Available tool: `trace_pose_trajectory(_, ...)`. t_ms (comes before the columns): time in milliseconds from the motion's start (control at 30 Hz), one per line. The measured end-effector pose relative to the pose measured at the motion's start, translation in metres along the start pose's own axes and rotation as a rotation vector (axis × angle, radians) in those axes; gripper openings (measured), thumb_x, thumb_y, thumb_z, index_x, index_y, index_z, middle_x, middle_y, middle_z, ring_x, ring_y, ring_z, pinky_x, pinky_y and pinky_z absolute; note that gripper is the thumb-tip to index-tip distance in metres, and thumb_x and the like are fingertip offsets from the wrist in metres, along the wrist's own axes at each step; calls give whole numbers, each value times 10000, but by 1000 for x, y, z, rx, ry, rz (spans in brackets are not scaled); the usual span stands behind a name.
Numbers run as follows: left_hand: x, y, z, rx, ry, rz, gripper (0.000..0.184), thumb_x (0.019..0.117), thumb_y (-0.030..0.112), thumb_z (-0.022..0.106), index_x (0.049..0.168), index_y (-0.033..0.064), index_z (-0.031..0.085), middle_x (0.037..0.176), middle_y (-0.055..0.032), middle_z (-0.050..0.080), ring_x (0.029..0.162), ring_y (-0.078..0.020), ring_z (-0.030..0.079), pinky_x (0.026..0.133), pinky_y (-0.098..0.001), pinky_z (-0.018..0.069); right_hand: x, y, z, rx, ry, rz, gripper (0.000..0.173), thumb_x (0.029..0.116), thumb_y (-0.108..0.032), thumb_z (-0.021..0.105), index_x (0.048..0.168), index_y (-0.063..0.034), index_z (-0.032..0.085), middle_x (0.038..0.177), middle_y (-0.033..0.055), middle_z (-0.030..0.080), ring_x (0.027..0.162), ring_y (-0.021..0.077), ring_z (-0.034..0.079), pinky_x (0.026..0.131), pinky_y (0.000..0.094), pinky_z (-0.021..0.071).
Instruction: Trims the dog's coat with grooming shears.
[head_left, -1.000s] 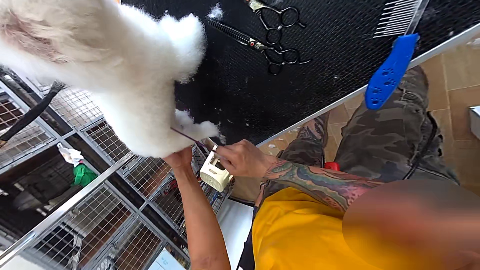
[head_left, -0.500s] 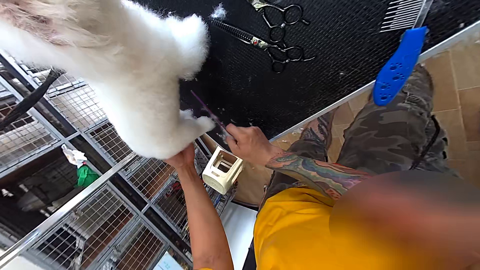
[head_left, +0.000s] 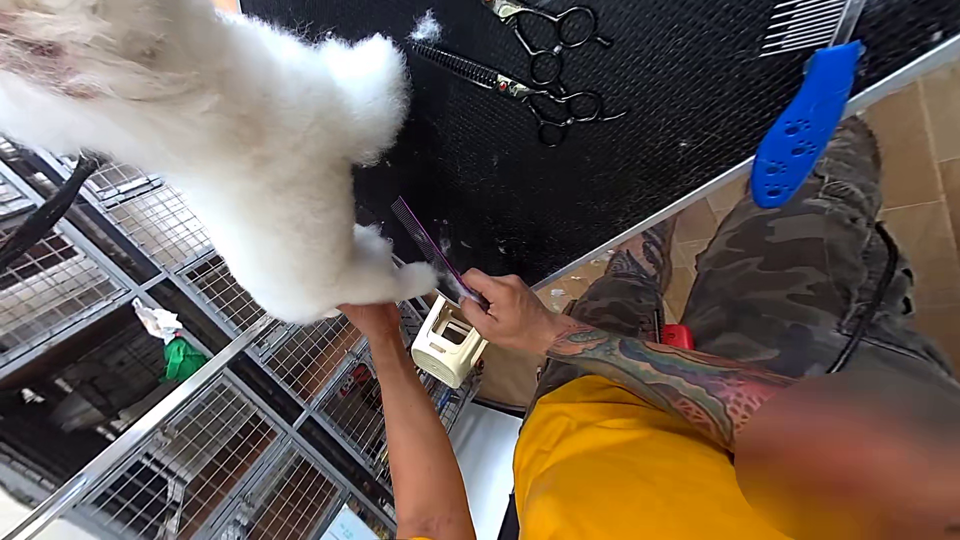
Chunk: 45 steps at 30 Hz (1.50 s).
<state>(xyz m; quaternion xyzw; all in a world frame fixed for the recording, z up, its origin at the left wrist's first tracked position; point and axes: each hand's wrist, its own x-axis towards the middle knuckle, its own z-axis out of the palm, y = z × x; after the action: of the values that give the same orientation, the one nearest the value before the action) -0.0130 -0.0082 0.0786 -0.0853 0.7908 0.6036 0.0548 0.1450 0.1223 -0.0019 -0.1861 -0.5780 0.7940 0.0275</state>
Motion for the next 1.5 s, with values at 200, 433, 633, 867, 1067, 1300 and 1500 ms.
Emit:
trace_pose_trajectory(200,-18,19,-8,218,72,-53,708,1036,598,-15,1277,168,493,1040,24,664,977,-74,643,838,-338,571,-20,-4,11,109,-1,6,197,971,-212,541,940,-55,656,636,34,573,548,121,554,501,316,463)
trace_pose_trajectory(433,-28,42,-21,372,88,-42,517,1100,338,43,1184,112,501,887,46,650,807,-19,639,714,-245,568,-41,-30,33,236,22,-107,177,975,-179,557,966,-46,672,652,36,612,543,107,580,485,303,496)
trace_pose_trajectory(633,-31,49,-30,424,100,-104,484,1104,293,74,1098,92,514,764,39,617,643,-31,602,591,-240,552,-31,-40,45,137,-154,110,177,948,-191,546,944,-53,658,632,64,597,567,206,616,528,414,519)
trace_pose_trajectory(867,-38,58,-31,492,73,-121,409,1091,214,125,1039,88,511,714,49,599,581,-15,576,534,-207,527,-44,-54,50,203,-8,-64,130,930,-163,563,904,-69,650,588,16,567,495,124,563,443,321,472)
trace_pose_trajectory(1067,-36,62,-38,433,65,-159,436,1091,239,91,1015,109,501,672,50,563,537,-22,538,514,-207,512,-17,-41,39,292,-243,381,216,972,-236,527,981,-67,661,673,50,584,607,185,588,586,403,500)
trace_pose_trajectory(1300,-38,64,-38,332,48,-221,501,1099,302,65,953,108,504,603,42,533,478,-32,504,464,-206,481,-21,-28,30,1033,-676,739,92,1054,-164,561,1067,-78,594,808,42,639,515,113,569,452,263,498)
trace_pose_trajectory(1500,-35,67,-35,257,-15,-252,578,1089,283,46,817,119,529,529,41,524,423,-29,486,409,-194,438,-37,-17,38,1592,-844,582,90,1030,-183,527,1069,-135,593,794,40,657,576,109,631,499,251,539)
